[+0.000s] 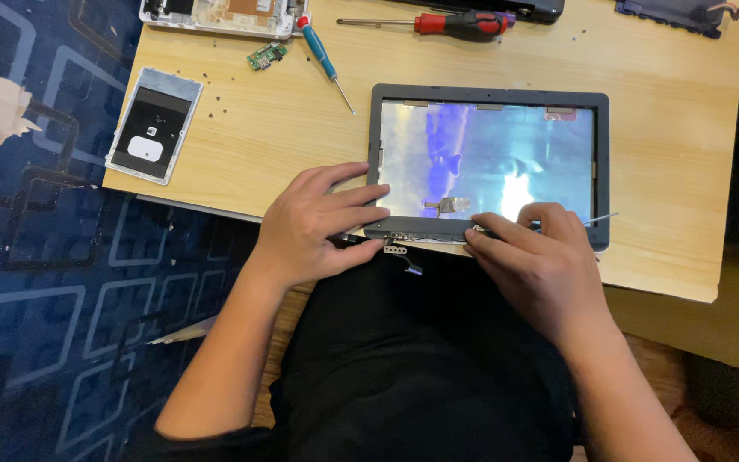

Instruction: The person aligns and secures a black bezel around a laptop screen, then uses a red-handled screwdriver to fasten screws along the bottom edge. The person repeatedly checks the fit of the bezel and tightens screws to complete the assembly.

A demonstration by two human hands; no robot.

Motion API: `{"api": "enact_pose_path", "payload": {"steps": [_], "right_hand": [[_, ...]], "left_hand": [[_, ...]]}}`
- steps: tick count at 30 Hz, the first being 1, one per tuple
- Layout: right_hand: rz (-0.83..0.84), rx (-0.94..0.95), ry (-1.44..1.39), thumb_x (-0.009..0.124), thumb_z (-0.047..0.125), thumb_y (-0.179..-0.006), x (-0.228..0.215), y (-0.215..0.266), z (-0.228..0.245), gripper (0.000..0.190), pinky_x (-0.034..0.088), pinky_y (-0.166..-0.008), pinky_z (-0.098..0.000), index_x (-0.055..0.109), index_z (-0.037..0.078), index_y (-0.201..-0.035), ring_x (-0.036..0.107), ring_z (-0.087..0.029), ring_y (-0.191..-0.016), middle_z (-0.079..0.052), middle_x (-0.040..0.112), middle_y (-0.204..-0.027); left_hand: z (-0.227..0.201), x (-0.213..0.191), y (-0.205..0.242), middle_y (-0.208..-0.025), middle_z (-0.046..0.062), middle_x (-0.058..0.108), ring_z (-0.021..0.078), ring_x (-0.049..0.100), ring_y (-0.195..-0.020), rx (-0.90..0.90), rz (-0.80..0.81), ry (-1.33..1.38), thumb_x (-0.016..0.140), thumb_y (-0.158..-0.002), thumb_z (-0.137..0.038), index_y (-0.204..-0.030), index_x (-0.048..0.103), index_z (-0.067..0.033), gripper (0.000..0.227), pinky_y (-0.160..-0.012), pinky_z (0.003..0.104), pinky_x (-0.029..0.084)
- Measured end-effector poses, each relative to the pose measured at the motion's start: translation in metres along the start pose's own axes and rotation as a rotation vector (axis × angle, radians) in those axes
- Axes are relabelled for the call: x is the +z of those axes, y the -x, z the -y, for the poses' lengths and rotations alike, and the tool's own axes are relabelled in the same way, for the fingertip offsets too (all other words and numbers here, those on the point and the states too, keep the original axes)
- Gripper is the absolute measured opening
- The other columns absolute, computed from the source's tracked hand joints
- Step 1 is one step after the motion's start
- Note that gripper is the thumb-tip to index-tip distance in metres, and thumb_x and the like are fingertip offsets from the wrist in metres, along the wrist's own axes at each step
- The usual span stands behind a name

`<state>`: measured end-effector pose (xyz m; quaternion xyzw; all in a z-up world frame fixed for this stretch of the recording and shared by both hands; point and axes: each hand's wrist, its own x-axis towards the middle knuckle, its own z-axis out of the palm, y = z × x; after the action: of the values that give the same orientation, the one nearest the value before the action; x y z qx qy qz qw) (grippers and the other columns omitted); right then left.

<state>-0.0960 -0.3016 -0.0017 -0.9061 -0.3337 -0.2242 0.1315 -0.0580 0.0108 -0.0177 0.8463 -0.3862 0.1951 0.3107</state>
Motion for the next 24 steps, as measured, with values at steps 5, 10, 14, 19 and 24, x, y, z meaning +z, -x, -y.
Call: {"api": "enact_pose_path", "payload": {"steps": [5, 10, 14, 19, 24], "right_hand": [[0.07, 0.038, -0.01, 0.075, 0.014, -0.105, -0.005, -0.002, 0.005, 0.01, 0.048, -0.074, -0.0431, 0.071, 0.016, -0.114, 0.054, -0.03, -0.086, 0.01, 0.075, -0.117], [-0.02, 0.002, 0.009, 0.081, 0.014, -0.104, 0.007, 0.008, -0.001, 0.016, 0.044, -0.078, -0.0432, 0.074, 0.021, -0.117, 0.056, -0.029, -0.085, 0.006, 0.077, -0.125], [-0.048, 0.153, 0.01, 0.079, 0.025, -0.097, 0.013, 0.008, 0.005, 0.011, 0.047, -0.086, -0.0335, 0.08, 0.033, -0.105, 0.061, -0.02, -0.102, 0.013, 0.078, -0.117], [-0.071, 0.185, -0.075, 0.079, 0.017, -0.096, 0.015, 0.011, 0.003, 0.012, 0.045, -0.087, -0.0339, 0.08, 0.027, -0.104, 0.06, -0.021, -0.105, 0.009, 0.078, -0.118], [-0.126, 0.223, -0.161, 0.078, 0.021, -0.1, 0.019, 0.015, 0.0, 0.019, 0.043, -0.088, -0.0323, 0.08, 0.021, -0.119, 0.057, -0.022, -0.1, 0.005, 0.078, -0.116]], "left_hand": [[0.001, -0.001, 0.0, -0.128, 0.001, 0.076, 0.0366, 0.068, -0.127, 0.002, 0.033, 0.005, 0.087, -0.092, -0.026, -0.113, 0.081, -0.0165, 0.024, -0.094, 0.047, 0.056], [0.002, 0.0, 0.002, -0.125, -0.004, 0.078, 0.0359, 0.066, -0.129, -0.026, 0.024, 0.017, 0.087, -0.094, -0.025, -0.117, 0.082, -0.0161, 0.025, -0.098, 0.048, 0.055], [0.005, 0.005, 0.005, -0.12, -0.005, 0.08, 0.0254, 0.065, -0.132, -0.121, 0.038, 0.049, 0.085, -0.087, -0.035, -0.11, 0.082, -0.0244, 0.025, -0.11, 0.04, 0.049], [0.003, 0.006, 0.003, -0.122, -0.004, 0.079, 0.0261, 0.066, -0.132, -0.132, 0.039, 0.051, 0.087, -0.084, -0.035, -0.108, 0.082, -0.0246, 0.027, -0.109, 0.04, 0.05], [-0.002, 0.003, 0.0, -0.134, -0.001, 0.075, 0.0298, 0.062, -0.137, -0.181, 0.067, 0.041, 0.093, -0.068, -0.044, -0.112, 0.081, -0.0257, 0.049, -0.11, 0.042, 0.049]]}}
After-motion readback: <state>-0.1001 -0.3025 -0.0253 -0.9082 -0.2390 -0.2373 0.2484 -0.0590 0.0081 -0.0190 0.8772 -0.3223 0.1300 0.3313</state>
